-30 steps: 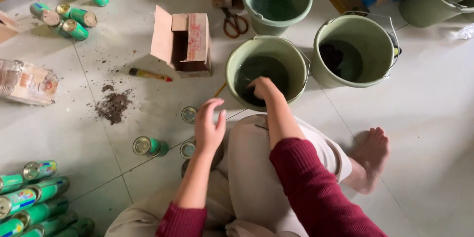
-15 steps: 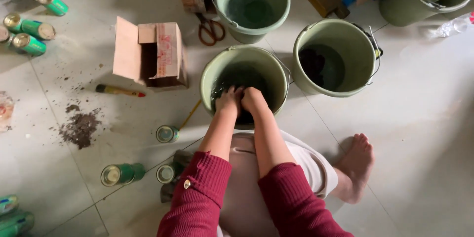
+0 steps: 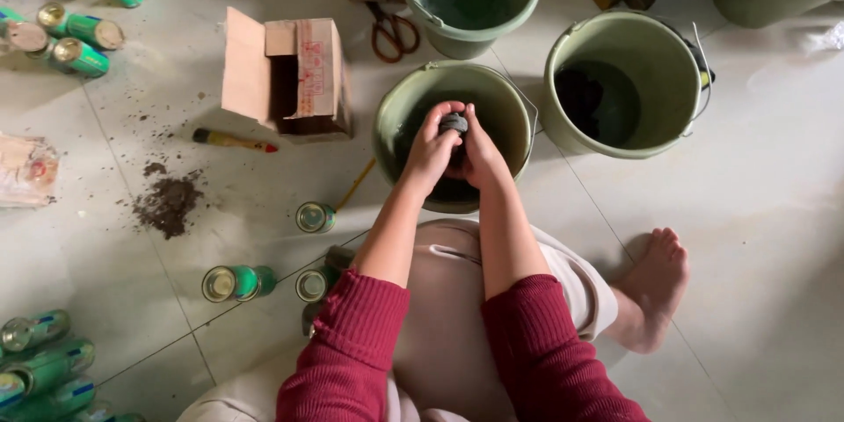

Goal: The person sits on the floor and cleans green metal cans. They retrieve cans from a cardboard box, wipe them with a cloth, and use a pencil to clean the inside rim. The cleaned cans are placed into a large stack on the floor.

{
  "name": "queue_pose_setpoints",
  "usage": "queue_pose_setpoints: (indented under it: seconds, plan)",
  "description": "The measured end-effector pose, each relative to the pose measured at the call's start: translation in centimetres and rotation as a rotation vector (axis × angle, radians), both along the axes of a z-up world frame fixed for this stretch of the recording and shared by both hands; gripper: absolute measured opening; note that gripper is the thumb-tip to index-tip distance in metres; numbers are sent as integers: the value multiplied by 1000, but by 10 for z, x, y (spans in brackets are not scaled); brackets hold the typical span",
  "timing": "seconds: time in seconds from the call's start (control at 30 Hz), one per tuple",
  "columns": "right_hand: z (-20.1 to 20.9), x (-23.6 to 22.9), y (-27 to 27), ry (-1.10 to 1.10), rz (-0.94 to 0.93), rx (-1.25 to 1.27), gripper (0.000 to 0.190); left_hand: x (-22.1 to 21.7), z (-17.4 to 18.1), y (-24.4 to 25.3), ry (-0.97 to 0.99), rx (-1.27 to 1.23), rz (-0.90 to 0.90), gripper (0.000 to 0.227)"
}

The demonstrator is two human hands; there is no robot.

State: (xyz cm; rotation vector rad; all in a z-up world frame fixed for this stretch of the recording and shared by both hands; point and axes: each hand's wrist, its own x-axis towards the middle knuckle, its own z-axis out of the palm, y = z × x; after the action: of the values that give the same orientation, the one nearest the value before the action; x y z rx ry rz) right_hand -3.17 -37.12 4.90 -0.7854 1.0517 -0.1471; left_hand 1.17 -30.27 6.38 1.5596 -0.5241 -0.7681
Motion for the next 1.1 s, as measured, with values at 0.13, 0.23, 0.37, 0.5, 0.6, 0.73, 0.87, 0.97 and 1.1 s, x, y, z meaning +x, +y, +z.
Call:
queue_pose_setpoints:
  seconds: [0.13, 0.23, 0.37, 0.5, 0.6, 0.73, 0.87, 0.97, 1.1]
  plan:
    - [-72, -1, -22, 33, -13, -155, 50, 2, -16, 6, -323, 129, -1, 21]
    - [-26, 1, -8, 132, 25, -275, 39, -5, 4, 6, -569, 313, 32, 27]
    - [-46, 4, -16, 196, 91, -705, 29, -2, 17, -3, -184, 629, -33, 55]
    - [-39, -3, -14, 265, 199, -904, 31, -1, 2, -8, -35, 656, -17, 50]
    - [-6, -5, -5, 138, 163, -997, 33, 6, 8, -13, 1, 718, 1, 48]
    - [-24, -10, -10, 84, 136, -1044, 32, -12, 32, -8, 138, 541, 83, 48]
    - [-24, -7, -13, -59, 180, -1103, 28, -15, 16, -3, 371, 362, 234, 45]
    - [-22, -10, -7, -89, 235, -1111, 25, -10, -9, -4, 458, 380, 252, 41]
    - [-45, -5, -20, -112, 184, -1127, 28, -4, -12, -8, 360, 345, 209, 37]
